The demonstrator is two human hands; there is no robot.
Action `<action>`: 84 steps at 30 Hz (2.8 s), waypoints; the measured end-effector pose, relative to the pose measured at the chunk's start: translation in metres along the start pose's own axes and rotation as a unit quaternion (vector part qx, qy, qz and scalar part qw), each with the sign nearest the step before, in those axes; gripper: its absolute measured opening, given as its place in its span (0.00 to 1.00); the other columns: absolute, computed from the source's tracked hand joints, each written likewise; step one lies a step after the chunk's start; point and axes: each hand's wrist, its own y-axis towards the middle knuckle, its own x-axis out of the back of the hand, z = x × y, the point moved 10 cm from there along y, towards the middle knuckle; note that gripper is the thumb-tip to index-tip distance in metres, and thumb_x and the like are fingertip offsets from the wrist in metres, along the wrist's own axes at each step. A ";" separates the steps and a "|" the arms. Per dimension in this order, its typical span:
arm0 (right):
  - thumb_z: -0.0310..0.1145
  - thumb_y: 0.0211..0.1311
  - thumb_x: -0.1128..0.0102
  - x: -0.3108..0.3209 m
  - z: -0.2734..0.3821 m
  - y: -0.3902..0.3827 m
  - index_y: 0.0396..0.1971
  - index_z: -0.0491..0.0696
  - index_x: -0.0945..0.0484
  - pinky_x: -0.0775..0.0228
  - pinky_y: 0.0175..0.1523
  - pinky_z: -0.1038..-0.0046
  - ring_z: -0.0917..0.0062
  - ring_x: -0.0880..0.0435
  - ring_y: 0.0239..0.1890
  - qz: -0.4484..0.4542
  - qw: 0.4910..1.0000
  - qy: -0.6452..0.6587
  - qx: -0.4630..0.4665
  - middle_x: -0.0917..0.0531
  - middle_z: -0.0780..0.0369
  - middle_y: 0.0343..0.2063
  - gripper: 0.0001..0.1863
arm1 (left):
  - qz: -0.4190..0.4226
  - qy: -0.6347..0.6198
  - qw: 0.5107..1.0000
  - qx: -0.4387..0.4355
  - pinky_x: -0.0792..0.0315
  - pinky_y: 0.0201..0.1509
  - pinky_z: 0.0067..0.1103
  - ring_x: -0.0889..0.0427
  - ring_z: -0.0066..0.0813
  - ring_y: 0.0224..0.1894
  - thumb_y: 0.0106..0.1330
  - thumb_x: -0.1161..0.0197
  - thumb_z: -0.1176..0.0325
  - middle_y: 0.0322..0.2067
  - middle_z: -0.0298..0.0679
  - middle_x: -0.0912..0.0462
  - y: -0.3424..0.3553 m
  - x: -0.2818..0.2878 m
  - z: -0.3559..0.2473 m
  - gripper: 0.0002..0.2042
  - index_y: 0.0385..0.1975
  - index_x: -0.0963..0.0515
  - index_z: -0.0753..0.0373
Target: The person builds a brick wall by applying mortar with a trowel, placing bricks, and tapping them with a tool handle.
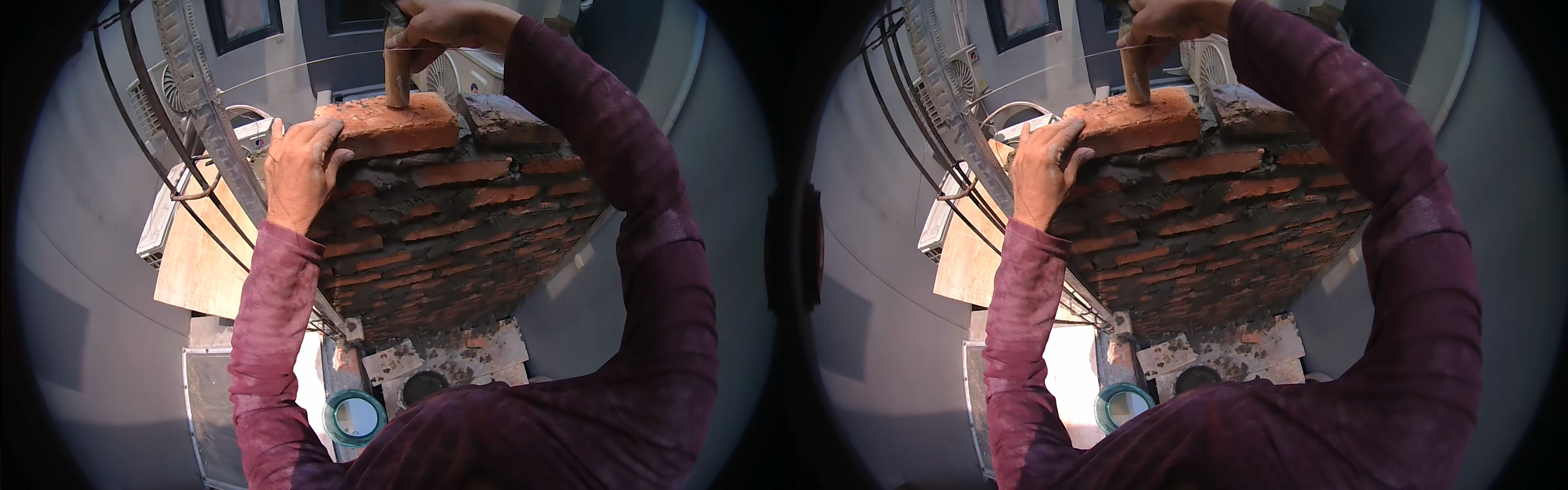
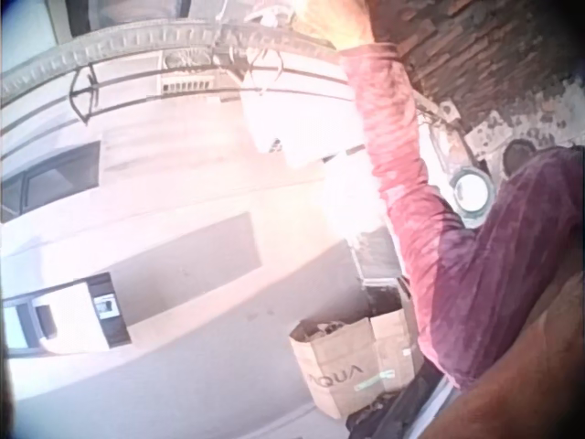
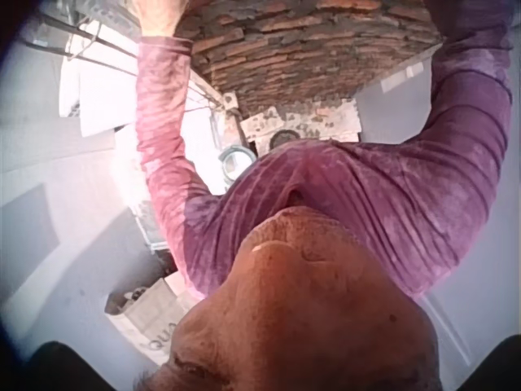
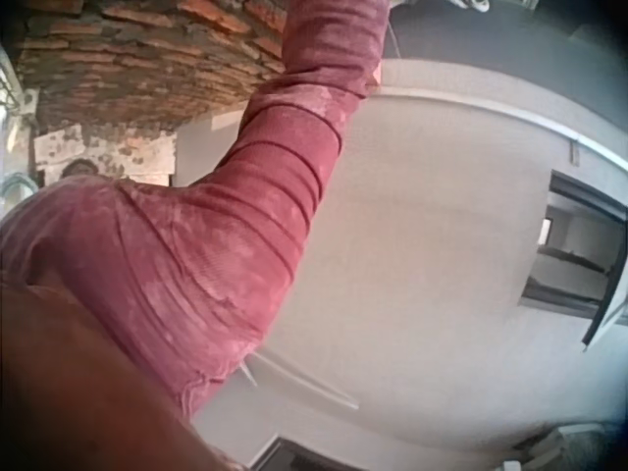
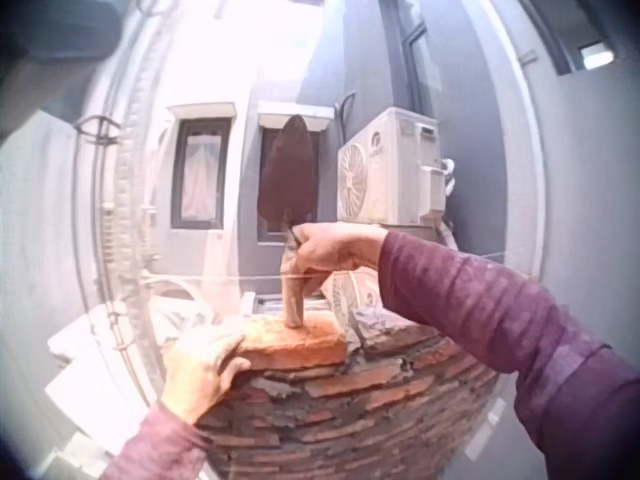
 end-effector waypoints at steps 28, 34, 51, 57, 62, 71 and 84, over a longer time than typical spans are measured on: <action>0.32 0.69 0.41 -0.038 0.028 0.008 0.31 0.40 0.24 0.16 0.41 0.69 0.71 0.14 0.35 0.017 0.999 -0.037 0.029 0.17 0.58 0.29 0.10 | -0.048 0.060 0.997 0.014 0.37 0.69 0.47 0.20 0.39 0.46 0.57 0.28 0.59 0.40 0.37 0.15 -0.008 0.011 -0.004 0.22 0.52 0.19 0.56; 0.32 0.69 0.41 0.003 0.045 0.010 0.37 0.38 0.23 0.16 0.43 0.69 0.69 0.13 0.37 -0.049 0.997 0.024 0.051 0.16 0.57 0.33 0.11 | -0.035 0.045 0.998 0.009 0.37 0.70 0.46 0.20 0.38 0.44 0.57 0.29 0.58 0.40 0.36 0.15 -0.007 0.003 -0.004 0.22 0.52 0.19 0.56; 0.37 0.72 0.44 0.050 0.063 -0.041 0.47 0.43 0.28 0.22 0.47 0.69 0.73 0.17 0.39 -0.191 0.966 -0.066 0.161 0.20 0.62 0.35 0.14 | 0.032 -0.031 0.999 -0.003 0.28 0.63 0.36 0.20 0.38 0.44 0.63 0.35 0.71 0.41 0.38 0.16 0.000 0.001 0.000 0.17 0.52 0.20 0.55; 0.43 0.77 0.51 0.034 0.033 -0.202 0.49 0.45 0.30 0.21 0.50 0.68 0.71 0.16 0.43 -0.268 0.911 0.152 0.274 0.20 0.59 0.39 0.16 | 0.100 -0.236 0.962 0.095 0.27 0.60 0.32 0.23 0.47 0.59 0.69 0.40 0.70 0.48 0.53 0.17 0.006 -0.009 0.056 0.19 0.61 0.24 0.56; 0.49 0.77 0.54 0.029 0.023 -0.191 0.55 0.43 0.34 0.18 0.55 0.62 0.65 0.16 0.52 -0.236 0.895 0.182 0.331 0.20 0.55 0.48 0.23 | 0.235 -0.100 0.967 0.006 0.41 0.74 0.35 0.32 0.52 0.68 0.49 0.25 0.42 0.65 0.60 0.33 0.027 -0.035 0.045 0.51 0.70 0.39 0.64; 0.36 0.72 0.42 0.020 0.042 -0.019 0.43 0.46 0.29 0.19 0.36 0.63 0.74 0.17 0.37 -0.150 0.973 0.114 0.131 0.20 0.61 0.35 0.10 | 0.370 -0.213 0.894 0.134 0.43 0.75 0.29 0.31 0.46 0.68 0.39 0.19 0.59 0.65 0.57 0.31 0.047 -0.064 0.052 0.57 0.70 0.44 0.75; 0.35 0.72 0.44 -0.007 0.021 0.000 0.44 0.46 0.29 0.19 0.42 0.66 0.72 0.17 0.36 -0.072 0.991 0.004 0.116 0.22 0.62 0.39 0.10 | 0.362 -0.212 0.901 0.112 0.39 0.72 0.27 0.28 0.44 0.66 0.41 0.20 0.58 0.63 0.52 0.27 0.048 -0.068 0.042 0.51 0.68 0.36 0.71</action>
